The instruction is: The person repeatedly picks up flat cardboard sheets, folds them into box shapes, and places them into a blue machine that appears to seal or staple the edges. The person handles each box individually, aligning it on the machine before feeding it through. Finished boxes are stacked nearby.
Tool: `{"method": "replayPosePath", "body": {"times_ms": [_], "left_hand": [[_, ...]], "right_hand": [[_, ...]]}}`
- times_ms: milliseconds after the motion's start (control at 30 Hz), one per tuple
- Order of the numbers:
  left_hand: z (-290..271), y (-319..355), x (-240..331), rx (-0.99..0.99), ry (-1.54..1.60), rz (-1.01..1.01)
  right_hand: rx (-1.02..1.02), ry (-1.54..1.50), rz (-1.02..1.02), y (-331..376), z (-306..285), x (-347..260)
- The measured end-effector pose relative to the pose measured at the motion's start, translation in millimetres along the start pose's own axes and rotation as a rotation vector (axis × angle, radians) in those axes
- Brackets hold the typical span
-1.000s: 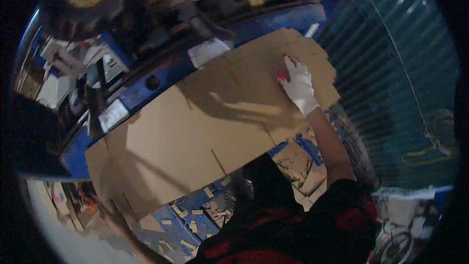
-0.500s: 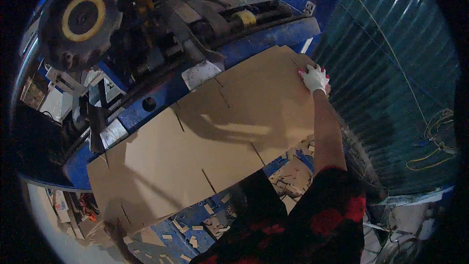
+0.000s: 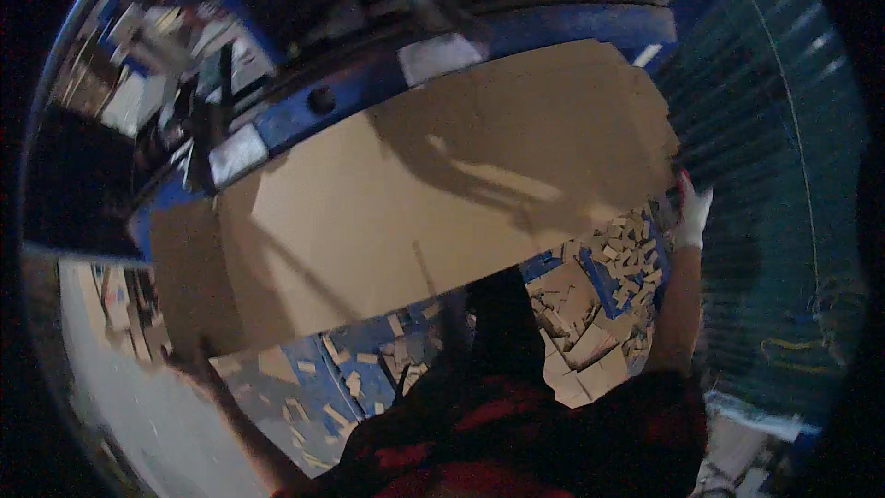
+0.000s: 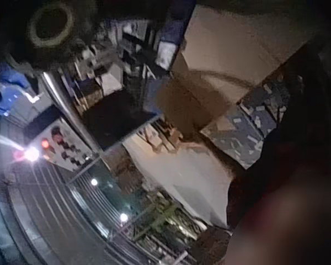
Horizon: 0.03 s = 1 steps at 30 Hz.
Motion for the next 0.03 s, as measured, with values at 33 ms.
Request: {"method": "replayPosePath", "body": {"times_ms": [33], "left_hand": [[3.9, 5.4, 14.6, 0.101, 0.313, -0.167]], "right_hand": [[-0.064, 0.046, -0.068, -1.8, 9.4, 3.2]]}}
Point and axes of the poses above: each hand's wrist, its own y-axis away from the middle knuckle, its own z-axis out of the palm, x = y × z, the point moved 1 cm from there along -y, towards the middle knuckle, and after that the axes turned 1 degree about -x, right-handed, at the moved point
